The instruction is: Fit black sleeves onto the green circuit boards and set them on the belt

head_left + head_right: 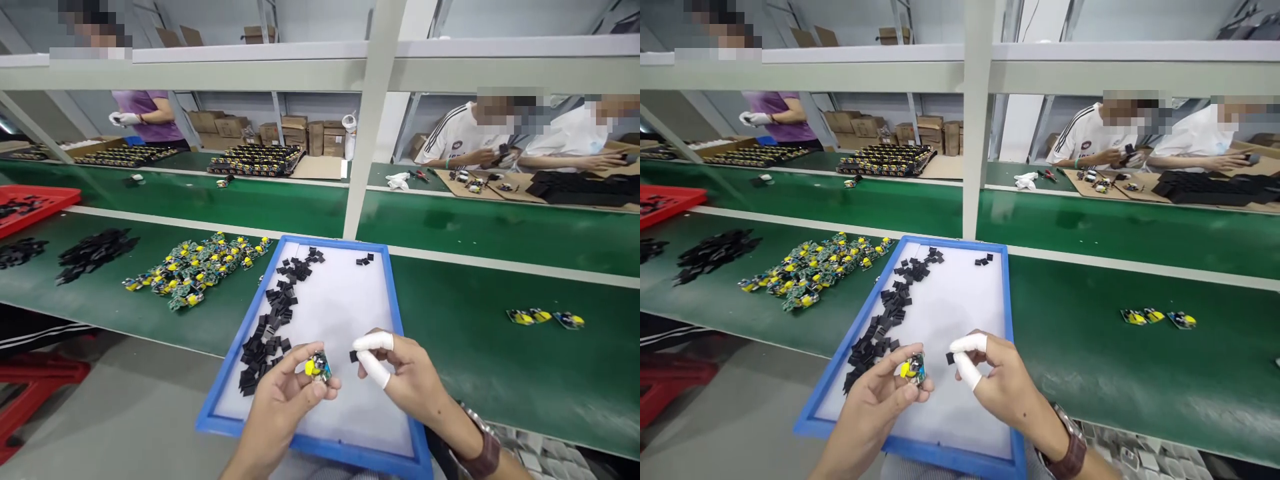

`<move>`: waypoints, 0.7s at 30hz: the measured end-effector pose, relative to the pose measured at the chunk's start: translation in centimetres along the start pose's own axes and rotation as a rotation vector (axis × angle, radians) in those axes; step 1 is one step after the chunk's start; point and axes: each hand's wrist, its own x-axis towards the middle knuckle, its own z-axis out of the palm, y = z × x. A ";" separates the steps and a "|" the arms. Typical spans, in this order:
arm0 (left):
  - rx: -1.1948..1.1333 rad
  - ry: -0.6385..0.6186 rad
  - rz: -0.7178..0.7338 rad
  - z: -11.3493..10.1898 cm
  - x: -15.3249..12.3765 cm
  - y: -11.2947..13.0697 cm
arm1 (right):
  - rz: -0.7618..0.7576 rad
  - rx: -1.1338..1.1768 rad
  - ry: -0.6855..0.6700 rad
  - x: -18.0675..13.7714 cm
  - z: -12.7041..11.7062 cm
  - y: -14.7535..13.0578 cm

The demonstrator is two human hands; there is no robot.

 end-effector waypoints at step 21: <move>-0.056 0.021 -0.055 2.0 0.0 -1.7 | -0.009 0.171 0.178 -2.9 1.7 0.1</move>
